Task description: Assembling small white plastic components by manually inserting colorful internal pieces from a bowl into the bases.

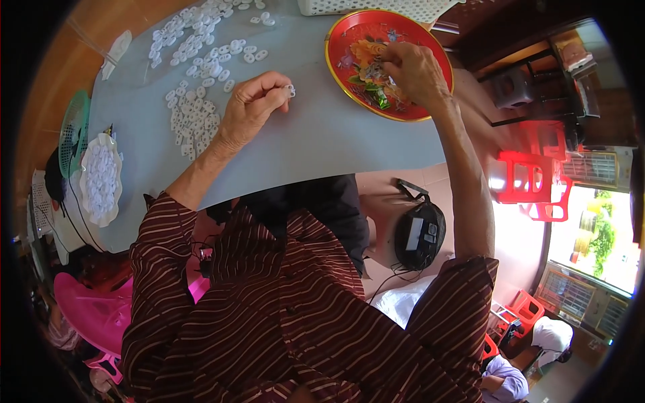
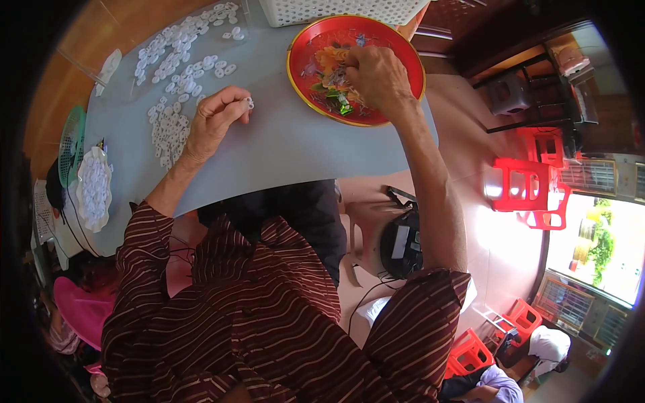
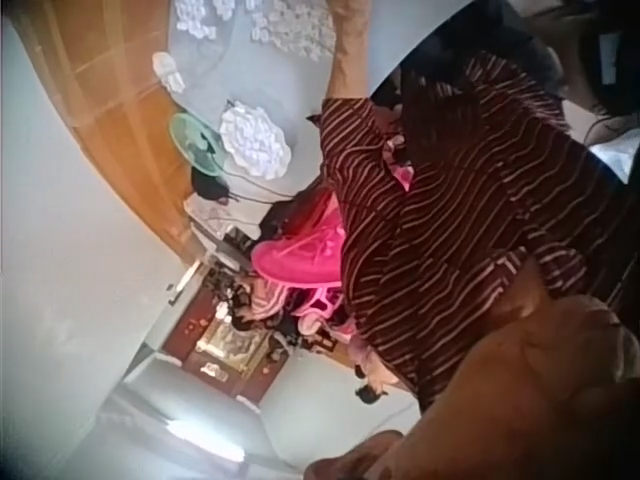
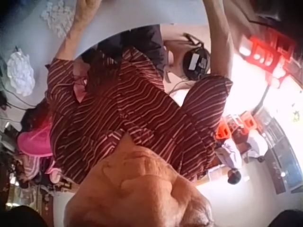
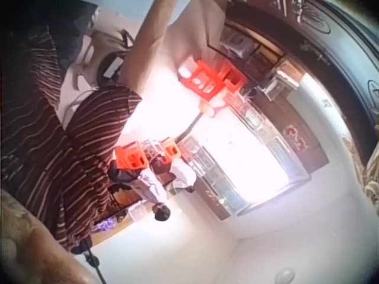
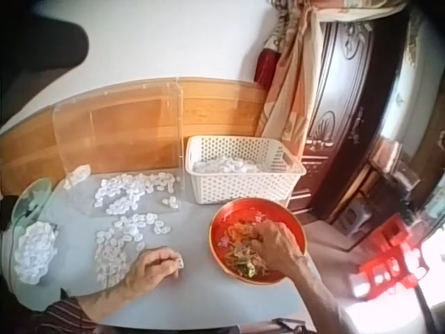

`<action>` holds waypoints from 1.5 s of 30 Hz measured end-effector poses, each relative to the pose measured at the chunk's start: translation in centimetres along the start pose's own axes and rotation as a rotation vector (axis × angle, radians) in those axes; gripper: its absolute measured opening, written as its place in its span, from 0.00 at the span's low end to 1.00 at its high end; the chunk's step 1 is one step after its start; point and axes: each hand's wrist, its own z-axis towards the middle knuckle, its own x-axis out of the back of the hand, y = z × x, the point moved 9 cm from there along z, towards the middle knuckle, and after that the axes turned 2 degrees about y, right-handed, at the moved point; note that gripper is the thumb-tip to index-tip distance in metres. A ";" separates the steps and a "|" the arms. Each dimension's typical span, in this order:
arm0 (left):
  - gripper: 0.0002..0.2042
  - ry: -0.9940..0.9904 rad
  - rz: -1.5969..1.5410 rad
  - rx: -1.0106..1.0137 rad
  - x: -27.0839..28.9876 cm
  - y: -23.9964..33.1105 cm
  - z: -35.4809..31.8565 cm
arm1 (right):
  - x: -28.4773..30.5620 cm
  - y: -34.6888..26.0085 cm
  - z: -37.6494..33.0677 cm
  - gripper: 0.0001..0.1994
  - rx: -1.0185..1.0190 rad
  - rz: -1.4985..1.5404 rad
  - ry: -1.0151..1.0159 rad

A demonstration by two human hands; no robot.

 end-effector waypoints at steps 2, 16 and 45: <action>0.06 -0.012 0.006 0.004 0.0 -0.1 0.0 | -1.0 0.6 0.5 0.08 0.008 -0.023 -0.047; 0.06 0.002 0.005 -0.002 0.3 0.0 -0.2 | 0.0 0.2 1.6 0.07 0.035 0.143 -0.017; 0.08 -0.046 0.045 0.023 0.0 -0.4 -0.1 | -0.1 1.0 0.9 0.10 -0.072 0.139 -0.085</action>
